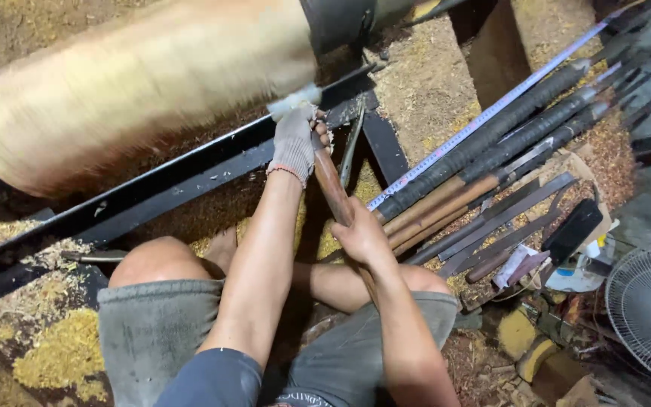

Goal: The person sits on the floor in front of a rotating cylindrical wooden workpiece mounted on a lathe. They hold a wood chisel with both hands, bracing it on the machine bed, and press the blade against the spinning wood to shape and smooth its surface, occasionally repositioning the chisel and adjusting the workpiece area being cut.

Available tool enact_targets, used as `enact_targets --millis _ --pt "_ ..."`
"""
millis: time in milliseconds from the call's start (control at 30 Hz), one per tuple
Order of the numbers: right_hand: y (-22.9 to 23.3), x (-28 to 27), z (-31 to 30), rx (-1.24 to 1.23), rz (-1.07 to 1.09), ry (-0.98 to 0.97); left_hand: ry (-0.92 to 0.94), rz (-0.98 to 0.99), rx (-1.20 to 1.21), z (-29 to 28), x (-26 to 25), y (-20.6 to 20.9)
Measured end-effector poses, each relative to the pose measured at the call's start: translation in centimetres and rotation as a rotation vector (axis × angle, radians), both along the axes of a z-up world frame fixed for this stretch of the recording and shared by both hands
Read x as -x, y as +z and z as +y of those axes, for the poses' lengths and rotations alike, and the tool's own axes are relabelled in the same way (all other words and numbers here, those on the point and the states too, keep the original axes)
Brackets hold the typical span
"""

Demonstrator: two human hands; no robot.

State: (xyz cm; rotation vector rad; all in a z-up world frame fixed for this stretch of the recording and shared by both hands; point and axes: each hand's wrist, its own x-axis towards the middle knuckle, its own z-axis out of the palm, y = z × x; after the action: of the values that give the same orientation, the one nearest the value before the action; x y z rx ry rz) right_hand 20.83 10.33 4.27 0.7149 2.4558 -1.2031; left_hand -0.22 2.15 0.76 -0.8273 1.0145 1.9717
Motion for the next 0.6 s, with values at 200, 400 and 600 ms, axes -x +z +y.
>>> enact_targets --millis 200,400,600 --pt "0.7 0.6 0.0 0.046 -0.049 -0.069 -0.012 -0.012 -0.027 0.6 0.5 -0.7" --pt "1.1 0.5 0.6 -0.016 -0.024 -0.065 -0.001 0.026 -0.053 1.6 0.3 -0.6" --pt "0.2 0.7 1.2 0.008 0.046 -0.075 -0.01 -0.034 -0.04 2.6 1.1 -1.3"
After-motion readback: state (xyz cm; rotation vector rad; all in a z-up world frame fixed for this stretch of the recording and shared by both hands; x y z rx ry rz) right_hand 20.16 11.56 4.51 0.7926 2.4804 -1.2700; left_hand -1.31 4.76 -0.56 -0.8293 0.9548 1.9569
